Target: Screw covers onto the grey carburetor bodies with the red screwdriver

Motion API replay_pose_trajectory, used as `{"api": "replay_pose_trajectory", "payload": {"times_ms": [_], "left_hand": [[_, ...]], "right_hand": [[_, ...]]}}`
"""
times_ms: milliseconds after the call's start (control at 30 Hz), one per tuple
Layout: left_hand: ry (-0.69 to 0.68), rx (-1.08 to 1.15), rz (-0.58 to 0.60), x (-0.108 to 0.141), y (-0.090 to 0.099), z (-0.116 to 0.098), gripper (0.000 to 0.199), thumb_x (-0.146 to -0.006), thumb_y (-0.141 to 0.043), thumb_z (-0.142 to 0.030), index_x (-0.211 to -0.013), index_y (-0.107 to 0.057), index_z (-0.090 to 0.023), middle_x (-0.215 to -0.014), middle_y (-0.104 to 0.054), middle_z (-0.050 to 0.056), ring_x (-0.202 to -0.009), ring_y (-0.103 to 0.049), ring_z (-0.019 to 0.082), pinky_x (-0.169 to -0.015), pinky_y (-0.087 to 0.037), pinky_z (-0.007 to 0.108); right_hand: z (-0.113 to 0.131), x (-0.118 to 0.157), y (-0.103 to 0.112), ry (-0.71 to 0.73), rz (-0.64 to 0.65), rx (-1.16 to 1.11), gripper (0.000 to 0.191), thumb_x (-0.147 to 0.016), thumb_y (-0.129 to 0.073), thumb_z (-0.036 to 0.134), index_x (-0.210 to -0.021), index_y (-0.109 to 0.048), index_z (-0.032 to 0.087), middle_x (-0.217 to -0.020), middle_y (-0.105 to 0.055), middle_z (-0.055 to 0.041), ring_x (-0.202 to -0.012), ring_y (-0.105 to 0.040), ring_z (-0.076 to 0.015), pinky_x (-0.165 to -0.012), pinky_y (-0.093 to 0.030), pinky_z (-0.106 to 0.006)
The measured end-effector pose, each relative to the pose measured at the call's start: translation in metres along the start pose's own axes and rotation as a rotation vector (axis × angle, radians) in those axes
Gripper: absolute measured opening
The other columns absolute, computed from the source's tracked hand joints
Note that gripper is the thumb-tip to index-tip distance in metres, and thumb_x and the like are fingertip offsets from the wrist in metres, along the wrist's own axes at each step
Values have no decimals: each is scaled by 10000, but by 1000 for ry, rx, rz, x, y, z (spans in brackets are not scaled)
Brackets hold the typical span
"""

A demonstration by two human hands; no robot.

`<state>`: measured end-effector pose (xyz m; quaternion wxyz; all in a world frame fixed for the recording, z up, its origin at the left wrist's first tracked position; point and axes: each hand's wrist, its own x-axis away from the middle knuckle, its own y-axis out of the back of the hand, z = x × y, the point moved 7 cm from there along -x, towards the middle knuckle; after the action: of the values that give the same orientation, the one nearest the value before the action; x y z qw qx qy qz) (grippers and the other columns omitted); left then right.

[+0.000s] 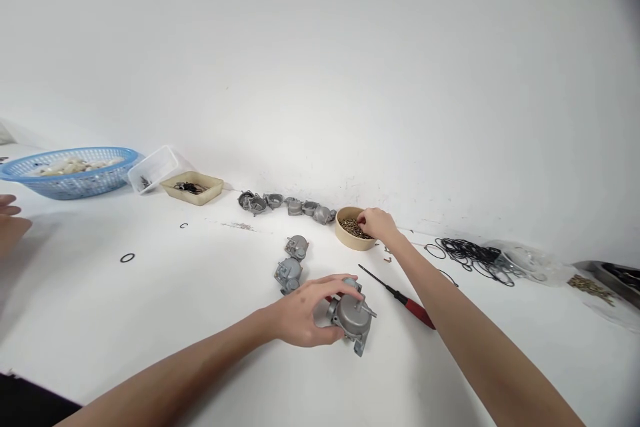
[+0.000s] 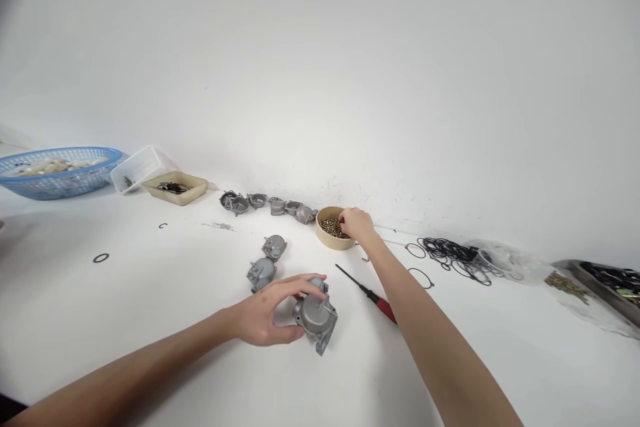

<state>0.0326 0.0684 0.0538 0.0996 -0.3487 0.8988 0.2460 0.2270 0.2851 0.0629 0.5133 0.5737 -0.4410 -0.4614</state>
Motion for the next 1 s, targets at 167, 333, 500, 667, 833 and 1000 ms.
{"api": "replay_pose_trajectory", "payload": {"times_ms": [167,333,500,667,833,1000], "left_hand": [[16,11,38,0,-4,-1,604,-808,-720,-146,-1372,-611,-335,-1463,-553,67,-1502,-287,356,-1182,-330,564],[42,47,47,0,-7,0,572,-823,-718,-167,-1360,-623,-342,-1466,-553,56,-1509,-267,363,-1175,-327,603],[39,48,43,0,-7,1,584,-813,-707,-138,-1360,-618,-320,-1429,-586,60,-1510,-264,362,-1189,-311,597],[79,5,67,2,-7,2,555,-853,-712,-159,-1378,-603,-302,-1455,-562,69,-1515,-254,352,-1207,-300,566],[60,1,60,0,-6,0,550,-844,-707,-155,-1373,-610,-273,-1446,-568,87,-1510,-272,349,-1199,-322,541],[42,-3,47,0,-6,0,540,-838,-694,-156,-1364,-615,-250,-1458,-557,101,-1503,-293,340,-1195,-335,509]], "right_hand": [[-2,-2,-3,-8,12,29,184,-863,-632,164,-904,-805,210,-942,-773,-110,-836,-700,-211,-716,-467,-275],[-3,-3,-5,-9,-4,21,198,-840,-633,160,-933,-798,215,-958,-774,-103,-825,-699,-210,-692,-458,-277],[-4,-2,-6,-1,-49,7,186,-849,-624,191,-925,-792,213,-961,-775,-100,-854,-702,-220,-697,-452,-281],[0,-3,-4,73,-84,-20,177,-871,-607,176,-911,-778,193,-938,-780,-104,-873,-698,-224,-710,-450,-276],[4,-6,-5,175,-90,-108,316,-889,-554,99,-1069,-785,217,-1000,-798,-66,-889,-705,-182,-732,-458,-234],[1,-8,-9,176,-99,-153,353,-852,-523,56,-943,-828,207,-970,-807,-71,-811,-708,-180,-689,-457,-240]]}}
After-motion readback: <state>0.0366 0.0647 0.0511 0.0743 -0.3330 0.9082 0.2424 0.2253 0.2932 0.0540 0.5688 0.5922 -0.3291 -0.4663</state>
